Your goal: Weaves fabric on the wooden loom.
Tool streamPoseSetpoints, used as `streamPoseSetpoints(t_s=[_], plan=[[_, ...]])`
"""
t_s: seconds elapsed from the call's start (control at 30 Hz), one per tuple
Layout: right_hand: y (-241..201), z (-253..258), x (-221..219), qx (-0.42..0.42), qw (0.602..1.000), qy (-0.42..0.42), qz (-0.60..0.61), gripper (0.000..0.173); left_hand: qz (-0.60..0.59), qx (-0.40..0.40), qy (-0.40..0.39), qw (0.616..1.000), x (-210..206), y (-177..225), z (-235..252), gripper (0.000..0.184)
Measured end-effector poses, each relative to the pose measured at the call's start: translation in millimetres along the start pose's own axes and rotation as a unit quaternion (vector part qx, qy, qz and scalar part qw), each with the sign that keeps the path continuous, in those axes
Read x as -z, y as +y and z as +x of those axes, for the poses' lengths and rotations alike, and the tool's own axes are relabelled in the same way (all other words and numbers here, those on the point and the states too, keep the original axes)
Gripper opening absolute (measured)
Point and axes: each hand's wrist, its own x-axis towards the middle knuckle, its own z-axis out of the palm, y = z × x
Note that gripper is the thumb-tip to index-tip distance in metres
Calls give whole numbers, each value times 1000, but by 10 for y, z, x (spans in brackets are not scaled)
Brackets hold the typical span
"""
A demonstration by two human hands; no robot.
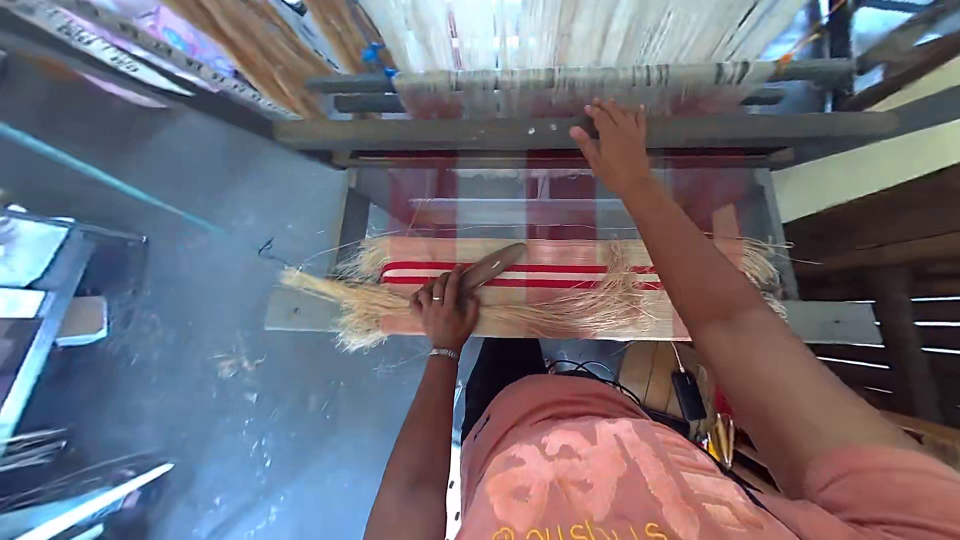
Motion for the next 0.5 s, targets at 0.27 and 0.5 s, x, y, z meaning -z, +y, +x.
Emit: streamPoseSetpoints(t_s=[0.27,0.5], plan=[[-155,-287,-110,-63,997,-37,-26,66,3,-3,6,1000,-50,-33,-18,57],[-465,-1353,-95,-47,998,-6,-51,62,9,-6,-21,1000,-13,-32,18,61]])
